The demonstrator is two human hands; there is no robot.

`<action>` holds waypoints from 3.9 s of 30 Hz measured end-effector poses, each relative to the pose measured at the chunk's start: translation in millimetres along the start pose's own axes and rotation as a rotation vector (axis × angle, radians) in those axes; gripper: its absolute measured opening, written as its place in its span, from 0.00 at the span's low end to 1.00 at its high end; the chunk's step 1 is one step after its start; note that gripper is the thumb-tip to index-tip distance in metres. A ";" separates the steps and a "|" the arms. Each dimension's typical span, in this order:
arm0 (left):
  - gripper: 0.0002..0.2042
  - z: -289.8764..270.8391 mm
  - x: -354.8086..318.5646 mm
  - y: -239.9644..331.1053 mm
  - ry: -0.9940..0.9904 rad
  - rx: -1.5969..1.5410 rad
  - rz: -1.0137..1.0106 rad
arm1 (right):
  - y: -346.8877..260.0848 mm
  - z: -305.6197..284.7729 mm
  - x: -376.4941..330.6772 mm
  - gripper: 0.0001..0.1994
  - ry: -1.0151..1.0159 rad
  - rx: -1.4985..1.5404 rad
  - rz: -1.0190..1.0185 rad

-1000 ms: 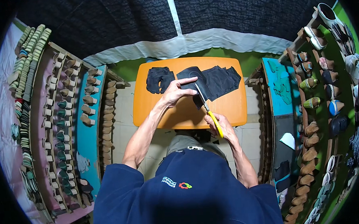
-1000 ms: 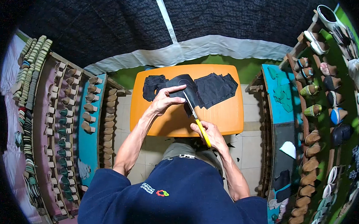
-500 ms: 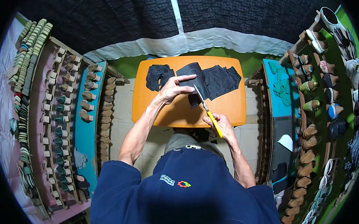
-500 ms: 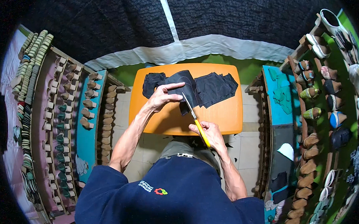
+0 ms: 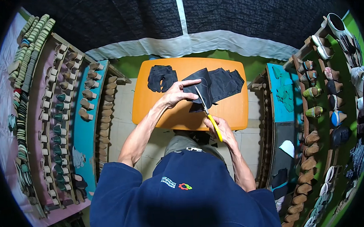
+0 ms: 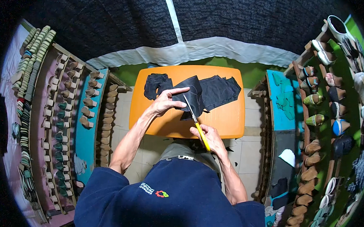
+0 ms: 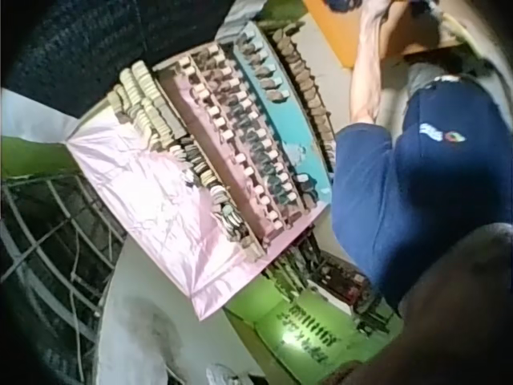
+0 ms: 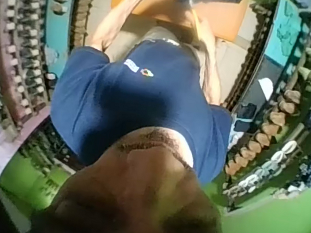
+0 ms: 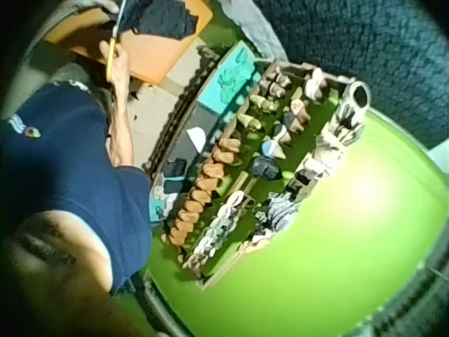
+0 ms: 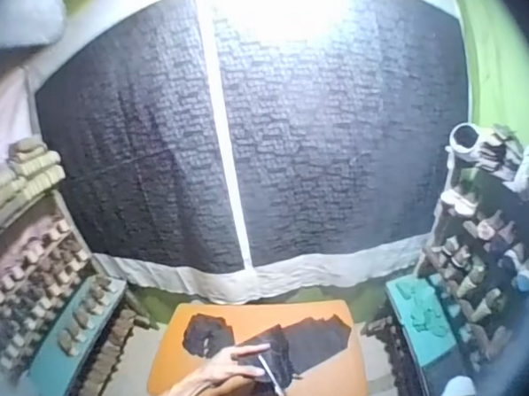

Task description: The person uses yellow-handled scissors to cut a black flexible material on an orange table. They repeatedly trim the material into smaller pieces, occasionally adjusting the position of the material and the cut pieces on the table.

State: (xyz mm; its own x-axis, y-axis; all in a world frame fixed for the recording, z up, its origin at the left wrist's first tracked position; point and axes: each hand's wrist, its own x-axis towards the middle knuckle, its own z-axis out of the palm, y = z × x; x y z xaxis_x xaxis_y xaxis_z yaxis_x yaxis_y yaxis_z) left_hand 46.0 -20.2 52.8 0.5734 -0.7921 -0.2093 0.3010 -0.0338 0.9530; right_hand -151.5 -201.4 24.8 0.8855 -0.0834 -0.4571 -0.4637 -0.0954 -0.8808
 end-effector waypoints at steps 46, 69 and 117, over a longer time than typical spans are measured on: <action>0.30 -21.5 12.4 5.8 -0.109 0.150 -0.161 | -1.5 -9.5 5.1 0.26 -0.224 0.241 0.011; 0.29 -20.2 8.4 -19.7 -0.055 -0.026 -0.118 | 12.2 -8.7 5.4 0.26 -0.188 0.279 0.032; 0.29 -28.5 3.0 -7.1 -0.103 0.025 -0.198 | 13.8 -5.7 0.3 0.29 -0.283 0.244 -0.012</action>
State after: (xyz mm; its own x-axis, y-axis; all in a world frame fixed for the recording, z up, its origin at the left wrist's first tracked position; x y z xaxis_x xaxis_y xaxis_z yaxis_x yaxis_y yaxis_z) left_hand 67.3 -4.9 39.2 0.4232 -0.8267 -0.3707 0.3804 -0.2092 0.9008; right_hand -157.8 -208.4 13.2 0.8797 0.1968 -0.4328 -0.4630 0.1474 -0.8740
